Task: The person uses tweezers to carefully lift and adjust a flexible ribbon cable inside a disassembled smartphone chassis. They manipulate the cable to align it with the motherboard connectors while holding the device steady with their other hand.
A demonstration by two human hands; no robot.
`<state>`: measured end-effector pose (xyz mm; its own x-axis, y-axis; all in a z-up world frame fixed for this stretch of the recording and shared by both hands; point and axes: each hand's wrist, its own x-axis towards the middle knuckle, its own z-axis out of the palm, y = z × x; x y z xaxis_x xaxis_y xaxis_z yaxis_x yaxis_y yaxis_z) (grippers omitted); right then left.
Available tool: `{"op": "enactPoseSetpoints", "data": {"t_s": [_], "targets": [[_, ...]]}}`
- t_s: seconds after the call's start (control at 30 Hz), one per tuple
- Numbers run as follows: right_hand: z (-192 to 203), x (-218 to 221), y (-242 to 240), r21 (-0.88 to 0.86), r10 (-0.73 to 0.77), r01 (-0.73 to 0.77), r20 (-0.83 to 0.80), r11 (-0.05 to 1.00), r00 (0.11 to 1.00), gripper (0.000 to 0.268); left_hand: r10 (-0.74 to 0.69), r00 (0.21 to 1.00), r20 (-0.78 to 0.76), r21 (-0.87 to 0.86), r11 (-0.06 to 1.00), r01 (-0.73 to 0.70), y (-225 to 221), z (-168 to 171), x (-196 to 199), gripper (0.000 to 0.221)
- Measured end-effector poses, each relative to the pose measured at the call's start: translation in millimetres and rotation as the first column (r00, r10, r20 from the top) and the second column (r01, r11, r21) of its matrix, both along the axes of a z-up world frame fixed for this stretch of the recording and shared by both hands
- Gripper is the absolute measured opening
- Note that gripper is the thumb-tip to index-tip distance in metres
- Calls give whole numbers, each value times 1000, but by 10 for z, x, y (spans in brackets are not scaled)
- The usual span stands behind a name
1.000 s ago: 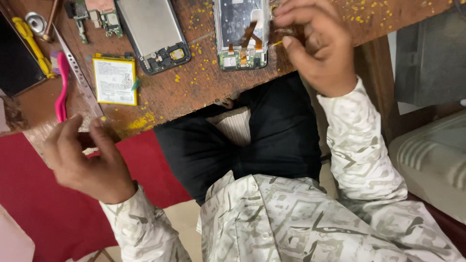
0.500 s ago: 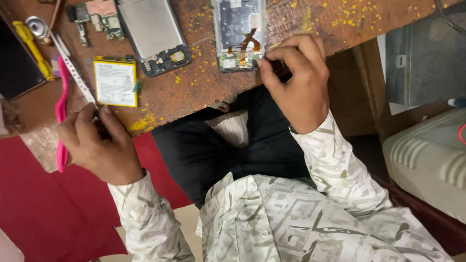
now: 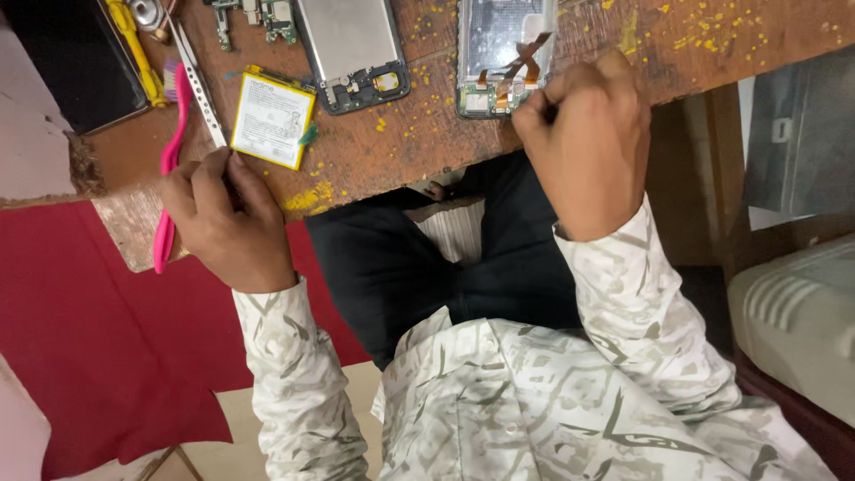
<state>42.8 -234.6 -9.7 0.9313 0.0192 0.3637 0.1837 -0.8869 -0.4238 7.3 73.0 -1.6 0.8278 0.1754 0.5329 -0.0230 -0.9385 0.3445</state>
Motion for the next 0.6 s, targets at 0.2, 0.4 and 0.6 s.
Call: {"op": "enactPoseSetpoints", "data": {"t_s": [0.2, 0.4, 0.6], "targets": [[58, 82, 50, -99, 8, -14, -58, 995, 998, 15, 11, 1000, 23, -22, 1000, -11, 8, -48, 6, 12], [176, -3, 81, 6, 42, -42, -36, 999, 998, 12, 27, 1000, 9, -79, 997, -26, 147, -269, -48, 11], [118, -7, 78, -45, 71, -71, 4, 996, 997, 15, 3, 997, 74, 21, 1000, -5, 172, -269, -19, 14]]}}
